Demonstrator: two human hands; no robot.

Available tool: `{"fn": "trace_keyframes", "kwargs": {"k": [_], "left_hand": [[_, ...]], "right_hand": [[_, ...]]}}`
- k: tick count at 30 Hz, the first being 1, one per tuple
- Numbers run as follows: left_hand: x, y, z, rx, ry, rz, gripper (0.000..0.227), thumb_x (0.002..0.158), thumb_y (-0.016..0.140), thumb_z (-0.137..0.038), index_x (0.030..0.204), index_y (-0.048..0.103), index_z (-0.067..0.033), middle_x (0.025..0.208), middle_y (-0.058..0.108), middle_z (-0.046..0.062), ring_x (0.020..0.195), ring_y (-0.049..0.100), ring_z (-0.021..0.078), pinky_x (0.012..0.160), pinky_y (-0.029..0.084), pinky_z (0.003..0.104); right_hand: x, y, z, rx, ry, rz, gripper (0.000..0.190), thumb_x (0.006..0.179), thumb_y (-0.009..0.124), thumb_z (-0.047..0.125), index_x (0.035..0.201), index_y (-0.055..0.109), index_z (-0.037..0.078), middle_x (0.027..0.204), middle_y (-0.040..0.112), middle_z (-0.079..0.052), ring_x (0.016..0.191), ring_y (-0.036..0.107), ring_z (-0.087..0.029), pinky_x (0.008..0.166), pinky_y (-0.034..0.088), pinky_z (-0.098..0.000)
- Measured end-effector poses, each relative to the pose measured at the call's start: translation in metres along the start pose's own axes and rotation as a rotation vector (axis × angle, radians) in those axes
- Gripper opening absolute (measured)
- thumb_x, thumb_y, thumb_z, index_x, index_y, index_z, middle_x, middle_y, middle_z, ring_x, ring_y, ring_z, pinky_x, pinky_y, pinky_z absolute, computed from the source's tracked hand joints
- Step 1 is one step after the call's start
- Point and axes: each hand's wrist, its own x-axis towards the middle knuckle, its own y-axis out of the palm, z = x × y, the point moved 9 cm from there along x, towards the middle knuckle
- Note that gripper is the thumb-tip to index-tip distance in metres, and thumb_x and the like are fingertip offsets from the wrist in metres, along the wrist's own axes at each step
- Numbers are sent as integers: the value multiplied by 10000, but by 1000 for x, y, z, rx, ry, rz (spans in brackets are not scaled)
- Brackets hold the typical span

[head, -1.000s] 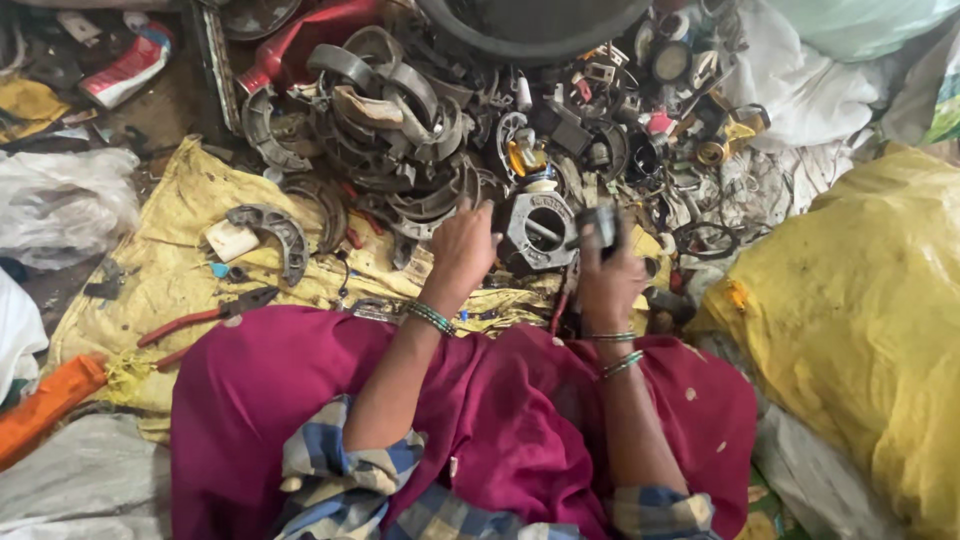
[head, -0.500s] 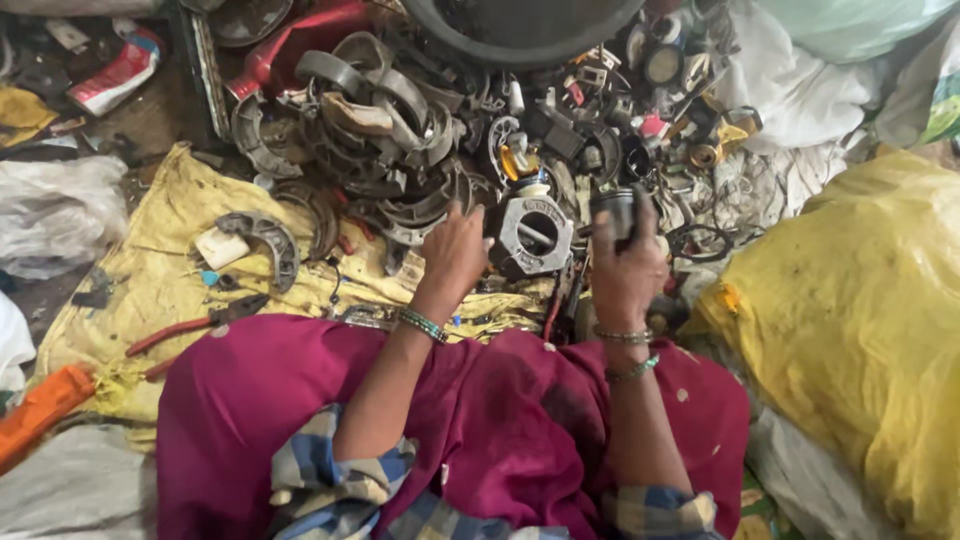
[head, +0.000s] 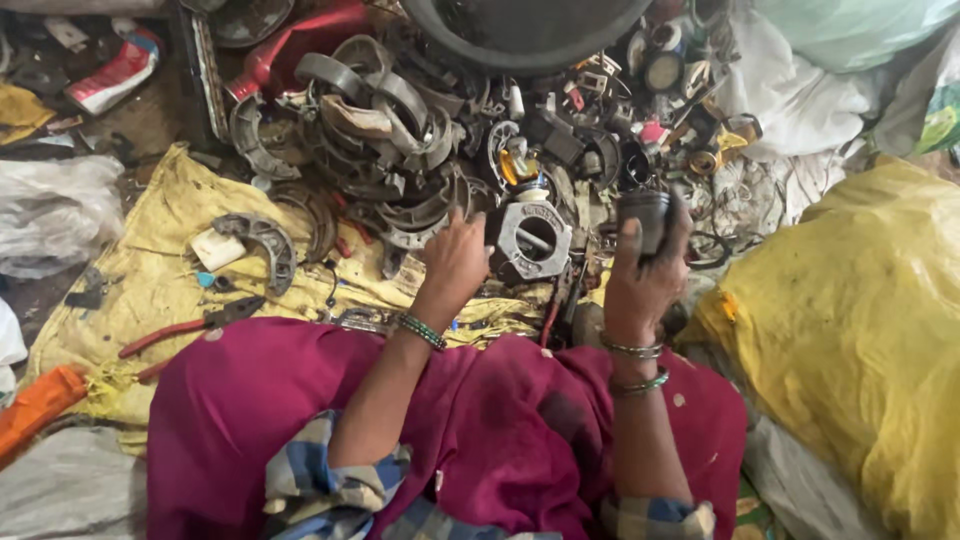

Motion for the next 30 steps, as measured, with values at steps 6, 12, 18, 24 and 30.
{"fn": "trace_keyframes", "kwargs": {"k": [6,12,18,24,30], "left_hand": [[0,-8,-19,20,111,-155,380,820,809,-196,1134,660,-43,1219,595,299,879,696,443,734,562,522],[-10,-5,-3,-3,75,-71,502,831,816,-231,1249,631,-24,1213,597,286,883,699,438,729,562,513],[-9,6,-8,46,52,-35,436,865,797,-233,1228,650,-40,1260,582,270,866,716,411,728,578,488],[-2,2,-9,146,85,-71,358,803,773,-104,1139,658,-66,1287,568,298,846,720,387,705,587,456],[0,8,-3,51,30,22,402,819,813,-235,1115,641,-25,1258,558,309,812,711,422,687,573,498]], "right_hand": [[-77,87,-5,-579,328,692,665,983,566,572,1552,461,244,983,776,-172,757,716,-312,622,529,-416],[13,-16,17,-22,25,143,575,1067,642,401,1525,463,104,1184,729,-206,983,750,-331,830,592,-445],[-65,68,5,-456,154,598,680,941,706,450,1504,476,146,1069,720,-234,879,706,-409,764,561,-504],[-17,10,38,-367,-49,124,588,1018,713,428,1457,503,96,1106,737,-216,917,718,-389,810,578,-492],[9,-34,35,-51,-117,-153,508,1074,584,237,1497,396,28,1291,634,-150,1086,727,-345,905,621,-456]]}}
